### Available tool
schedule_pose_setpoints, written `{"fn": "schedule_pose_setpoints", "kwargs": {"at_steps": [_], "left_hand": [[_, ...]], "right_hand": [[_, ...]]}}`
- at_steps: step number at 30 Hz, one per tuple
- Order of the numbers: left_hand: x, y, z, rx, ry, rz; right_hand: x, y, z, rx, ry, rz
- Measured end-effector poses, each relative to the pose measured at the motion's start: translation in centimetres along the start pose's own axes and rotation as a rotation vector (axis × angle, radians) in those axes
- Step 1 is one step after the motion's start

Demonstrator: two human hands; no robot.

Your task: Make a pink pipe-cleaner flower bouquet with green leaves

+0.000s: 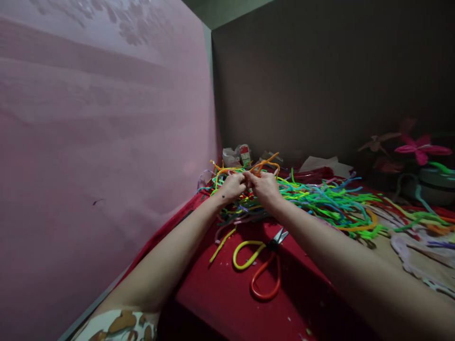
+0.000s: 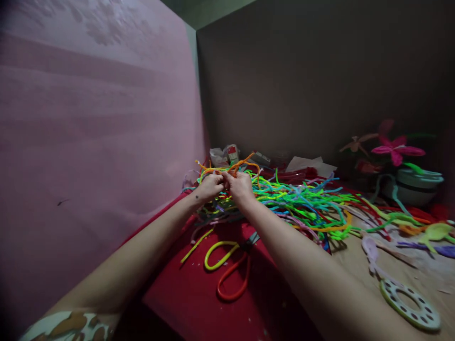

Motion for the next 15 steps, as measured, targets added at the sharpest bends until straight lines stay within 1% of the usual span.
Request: {"fn": "schedule_pose_setpoints", "kwargs": {"at_steps": [3,5,6,9,10,12,13,15], "left_hand": [[0.1,-1.6,0.6,0.062,-0.042,-0.005],[0.1,-3.3,0.5,0.08,-0.041,-0.038],[0.2,-4.3,0.4,0.084,-0.037,-0.061],[0.3,-6.5,-0.1,0.066,-0.019,-0.124],[0.3,-7.0,-0.2,0.051,-0.013,-0.143],[0.3,-7.4,-0.6,0.01,-0.005,-0.181],[0.2,-7.5,-0.8,-0.016,0.001,-0.2],[0.1,-7.4,-1.6,-0.081,0.023,-0.242]], "right_hand": [[-0.1,-1.4,-1.5,-0.03,0.075,-0.079],[-0.9,-3.1,-2.4,-0.028,0.113,-0.125],[-1.5,-4.4,-2.9,-0.026,0.128,-0.156],[-4.2,-9.9,-3.9,-0.032,0.094,-0.341],[-5.2,-11.9,-4.6,-0.044,0.099,-0.394],[-7.6,-15.9,-6.5,-0.075,0.148,-0.524],[-8.4,-17.4,-7.2,-0.083,0.129,-0.53],[-10.1,-19.5,-9.5,-0.124,0.206,-0.506]]}}
Point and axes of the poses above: each hand's wrist, its own x-axis towards the middle knuckle, its own z-axis out of the palm, y = z × x, the point moved 8 cm from there along x, towards the middle knuckle
